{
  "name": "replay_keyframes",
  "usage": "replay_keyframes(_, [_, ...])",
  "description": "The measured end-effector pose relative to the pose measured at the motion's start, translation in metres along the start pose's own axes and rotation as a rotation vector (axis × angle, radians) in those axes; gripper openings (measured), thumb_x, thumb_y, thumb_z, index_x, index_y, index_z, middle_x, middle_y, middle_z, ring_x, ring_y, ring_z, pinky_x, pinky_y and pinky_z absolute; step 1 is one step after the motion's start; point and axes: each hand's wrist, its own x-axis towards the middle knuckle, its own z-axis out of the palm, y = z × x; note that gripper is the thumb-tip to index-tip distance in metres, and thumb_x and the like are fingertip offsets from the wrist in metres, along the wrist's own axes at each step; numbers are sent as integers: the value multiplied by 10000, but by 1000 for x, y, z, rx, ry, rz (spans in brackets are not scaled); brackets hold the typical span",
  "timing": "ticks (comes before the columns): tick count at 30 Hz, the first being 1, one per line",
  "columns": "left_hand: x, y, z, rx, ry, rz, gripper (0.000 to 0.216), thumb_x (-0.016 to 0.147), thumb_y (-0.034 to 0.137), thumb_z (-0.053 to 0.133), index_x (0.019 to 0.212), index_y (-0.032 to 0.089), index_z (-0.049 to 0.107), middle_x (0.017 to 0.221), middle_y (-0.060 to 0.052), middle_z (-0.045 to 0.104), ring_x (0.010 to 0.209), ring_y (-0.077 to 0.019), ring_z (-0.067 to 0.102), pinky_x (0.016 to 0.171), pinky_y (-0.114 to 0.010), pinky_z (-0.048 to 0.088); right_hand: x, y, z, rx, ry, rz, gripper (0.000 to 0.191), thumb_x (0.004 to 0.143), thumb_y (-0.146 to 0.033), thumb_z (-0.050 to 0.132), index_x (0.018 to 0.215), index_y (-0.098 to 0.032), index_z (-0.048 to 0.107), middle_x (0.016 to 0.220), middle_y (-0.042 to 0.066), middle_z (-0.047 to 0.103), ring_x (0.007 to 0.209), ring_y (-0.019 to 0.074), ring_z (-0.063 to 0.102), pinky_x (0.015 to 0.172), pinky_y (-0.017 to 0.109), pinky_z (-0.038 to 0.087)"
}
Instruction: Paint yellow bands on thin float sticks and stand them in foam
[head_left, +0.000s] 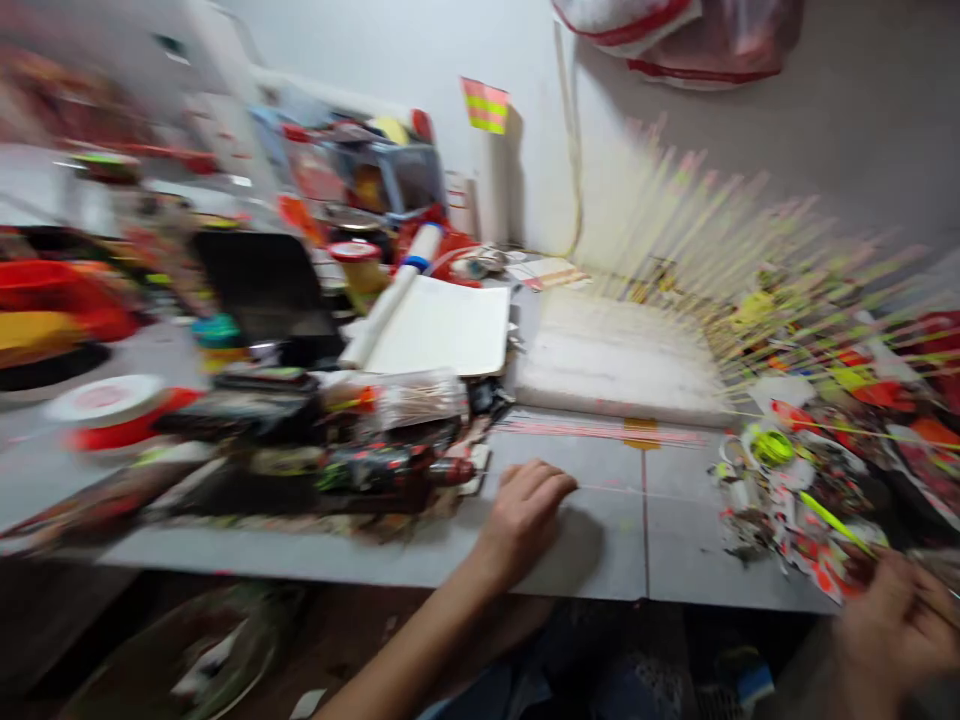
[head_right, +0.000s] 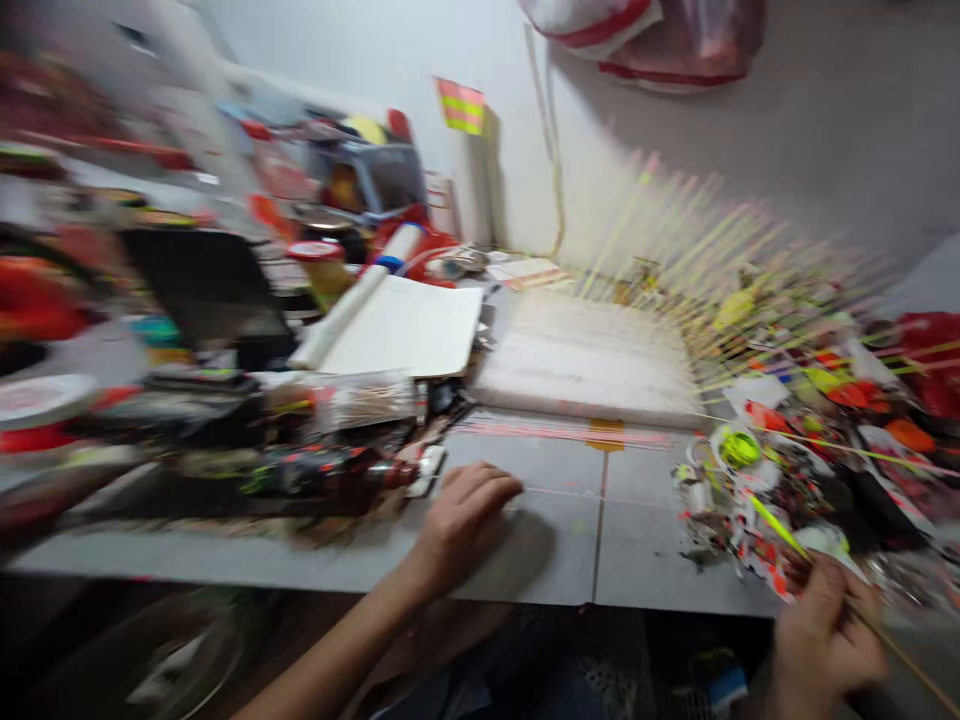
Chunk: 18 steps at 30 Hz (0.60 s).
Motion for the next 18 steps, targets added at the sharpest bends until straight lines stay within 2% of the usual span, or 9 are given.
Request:
replay_keyframes(1, [1,-2,-2,1,-12,-37,239,925,112,436,928,220,649,817,-7,709,777,-126,636,754,-282,421,-9,-13,3,41,28,-16,319,866,-587,598,792,-280,643,645,58,610,495,254,595,514,463,518])
replay_keyframes(4, [6,-8,-3,25,-31,-92,179,950,237,478,914,235,653,811,-9,719,770,-151,658,754,-296,442,-30,-31,12,119,-122,3,309,916,-518,573,928,-220,652,797,83,694,604,240,672,524,382,553])
replay_keyframes(6, [9,-9,0,25,-37,-59,169,953,263,480,922,246,645,813,-3,724,755,-158,665,739,-301,446,-42,-30,16,114,-174,-28,264,923,-465,590,952,-208,642,860,93,716,693,247,709,567,363,578])
replay_keyframes(8, [10,-8,3,31,-18,-4,155,954,257,476,943,252,630,814,2,723,742,-160,667,725,-302,444,-54,-26,17,117,-172,-53,214,913,-425,624,935,-212,628,864,82,717,746,255,726,612,364,594])
replay_keyframes(13, [11,-7,9,70,47,96,135,959,223,465,975,254,595,809,6,704,713,-158,660,702,-300,432,-71,-25,22,129,-161,-112,107,936,-327,606,941,-226,639,843,63,723,742,234,720,630,359,594])
replay_keyframes(16, [9,-13,8,67,-6,103,138,943,222,481,1000,270,597,827,9,709,718,-164,665,709,-306,442,-73,-29,25,142,-162,-206,58,929,-253,604,957,-259,654,829,38,723,733,221,707,617,350,588])
replay_keyframes(18, [6,-18,7,71,-49,92,154,931,218,497,1027,283,597,859,9,718,749,-175,675,735,-316,452,-75,-30,26,137,-194,-224,99,915,-210,615,966,-286,653,833,23,721,742,218,707,607,342,586])
